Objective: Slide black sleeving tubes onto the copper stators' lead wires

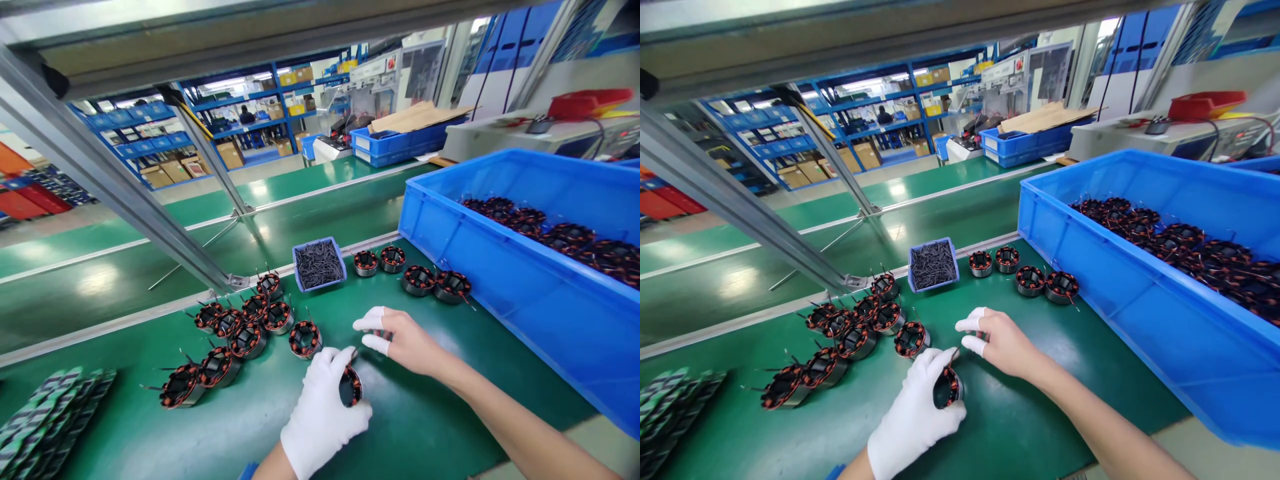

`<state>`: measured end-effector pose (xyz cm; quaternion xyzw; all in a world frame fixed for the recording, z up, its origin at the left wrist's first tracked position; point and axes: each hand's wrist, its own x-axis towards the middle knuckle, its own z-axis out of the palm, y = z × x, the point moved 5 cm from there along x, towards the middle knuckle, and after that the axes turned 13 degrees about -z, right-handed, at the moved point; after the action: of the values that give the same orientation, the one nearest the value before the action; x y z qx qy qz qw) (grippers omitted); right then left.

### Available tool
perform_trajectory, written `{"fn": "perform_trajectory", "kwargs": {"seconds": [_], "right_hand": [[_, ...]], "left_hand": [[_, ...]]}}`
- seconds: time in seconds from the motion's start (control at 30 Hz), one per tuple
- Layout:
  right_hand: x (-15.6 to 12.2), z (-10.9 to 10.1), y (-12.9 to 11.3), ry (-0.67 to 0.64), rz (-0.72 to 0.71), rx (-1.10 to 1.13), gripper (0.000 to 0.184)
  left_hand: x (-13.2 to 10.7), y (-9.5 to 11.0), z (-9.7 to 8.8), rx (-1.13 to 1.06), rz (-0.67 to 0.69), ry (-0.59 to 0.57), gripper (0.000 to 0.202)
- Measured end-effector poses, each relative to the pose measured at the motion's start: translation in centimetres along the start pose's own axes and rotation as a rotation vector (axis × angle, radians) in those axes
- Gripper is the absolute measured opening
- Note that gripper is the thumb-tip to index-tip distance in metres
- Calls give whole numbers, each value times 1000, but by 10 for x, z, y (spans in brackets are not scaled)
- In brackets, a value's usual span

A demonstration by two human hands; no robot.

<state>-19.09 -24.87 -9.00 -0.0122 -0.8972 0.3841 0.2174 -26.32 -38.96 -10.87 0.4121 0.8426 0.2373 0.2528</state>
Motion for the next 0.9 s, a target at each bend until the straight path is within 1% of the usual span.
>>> {"fn": "perform_trajectory", "kwargs": {"seconds": [0.13, 0.27, 0.37, 0.43, 0.47, 0.6, 0.7, 0.77, 0.9], "right_hand": [[0, 10, -15, -168, -131, -209, 19], [-2, 17, -18, -283, -207, -458, 24], [-4, 19, -18, -354, -269, -582, 28], [-4, 20, -17, -383, -310, -598, 28], [-2, 21, -17, -394, -329, -591, 28], [12, 31, -16, -437, -423, -502, 28], [22, 38, -20, -498, -506, -410, 27], [26, 39, -22, -529, -514, -373, 27], [26, 34, -24, -576, -445, -376, 22]], "left_hand": [[1, 0, -1, 5, -5, -8, 62], [-2, 0, -3, 17, -28, -17, 68], [-6, -6, -3, 19, -99, -24, 78], [-7, -11, 0, -8, -144, -26, 84], [-7, -12, 2, -31, -142, -31, 87], [-3, -15, 12, -129, -43, -58, 100], [1, -18, 14, -161, -22, -54, 105], [1, -19, 13, -170, -17, -51, 106], [-1, -19, 13, -168, -27, -43, 106]]}}
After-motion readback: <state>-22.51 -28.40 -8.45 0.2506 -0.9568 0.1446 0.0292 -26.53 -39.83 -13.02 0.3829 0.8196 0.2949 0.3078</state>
